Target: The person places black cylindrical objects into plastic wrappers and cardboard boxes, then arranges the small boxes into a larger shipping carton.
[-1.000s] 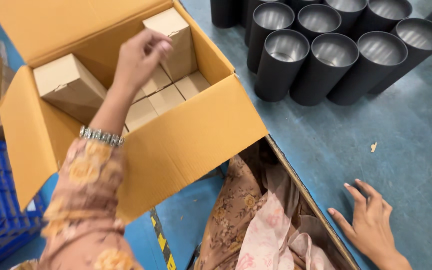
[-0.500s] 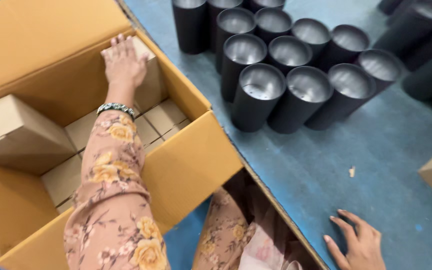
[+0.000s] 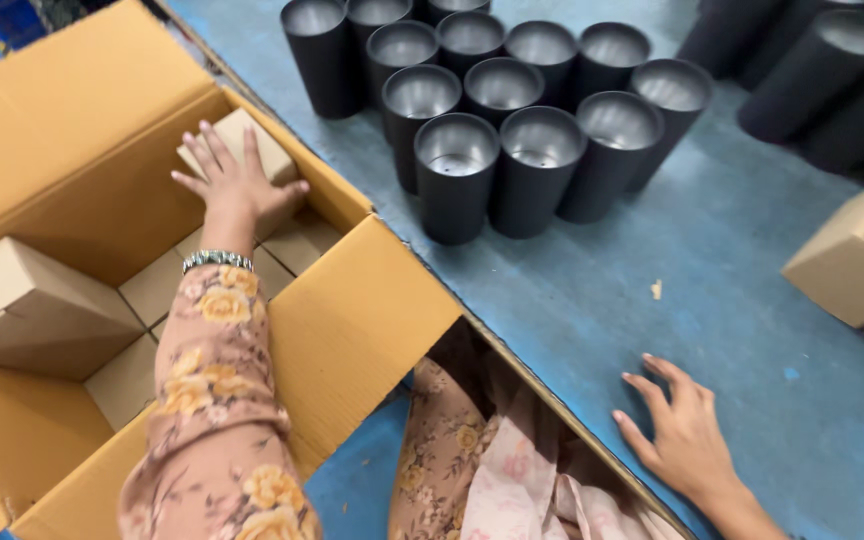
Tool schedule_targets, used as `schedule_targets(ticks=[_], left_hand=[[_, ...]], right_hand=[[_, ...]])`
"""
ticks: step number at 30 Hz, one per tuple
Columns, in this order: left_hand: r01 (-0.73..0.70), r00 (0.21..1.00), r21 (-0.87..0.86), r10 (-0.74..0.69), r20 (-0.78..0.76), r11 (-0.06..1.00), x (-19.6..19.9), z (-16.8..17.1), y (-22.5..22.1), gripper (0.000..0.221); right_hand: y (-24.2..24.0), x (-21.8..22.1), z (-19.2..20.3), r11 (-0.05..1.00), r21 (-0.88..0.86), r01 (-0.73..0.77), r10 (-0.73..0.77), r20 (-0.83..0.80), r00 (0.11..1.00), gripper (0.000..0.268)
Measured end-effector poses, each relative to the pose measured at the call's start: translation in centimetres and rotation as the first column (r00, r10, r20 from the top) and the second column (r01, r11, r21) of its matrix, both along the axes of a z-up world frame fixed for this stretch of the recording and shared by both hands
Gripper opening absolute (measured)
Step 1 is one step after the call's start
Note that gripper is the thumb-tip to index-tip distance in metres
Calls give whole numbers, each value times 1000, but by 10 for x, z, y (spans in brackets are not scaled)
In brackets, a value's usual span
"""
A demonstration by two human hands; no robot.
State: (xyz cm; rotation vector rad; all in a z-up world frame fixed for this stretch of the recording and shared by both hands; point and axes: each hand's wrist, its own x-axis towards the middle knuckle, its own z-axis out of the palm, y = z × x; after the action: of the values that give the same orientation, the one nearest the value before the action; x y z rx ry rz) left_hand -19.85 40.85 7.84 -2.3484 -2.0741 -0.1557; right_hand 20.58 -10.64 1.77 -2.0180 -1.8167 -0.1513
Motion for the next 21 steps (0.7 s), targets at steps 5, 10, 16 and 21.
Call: schedule_targets(ticks=[5,10,16,21], left_hand=[[72,977,198,-29,-211,978,8,-1,-48,122],[32,998,324,-14,-58,946,1,20,-52,109],[-68,956,675,-146,255,734,-27,56,-118,80],[18,806,827,-498,320,561,-29,85,-216,75]], right_hand=[[-2,-1,2,1000,15,-10,10,-8,1000,52],[-2,0,5,1000,10,-25,25,-49,998,50],[-2,3,7,999,13,-33,34,-52,998,51],[-1,3,7,998,27,-49,50,-57,997,53]])
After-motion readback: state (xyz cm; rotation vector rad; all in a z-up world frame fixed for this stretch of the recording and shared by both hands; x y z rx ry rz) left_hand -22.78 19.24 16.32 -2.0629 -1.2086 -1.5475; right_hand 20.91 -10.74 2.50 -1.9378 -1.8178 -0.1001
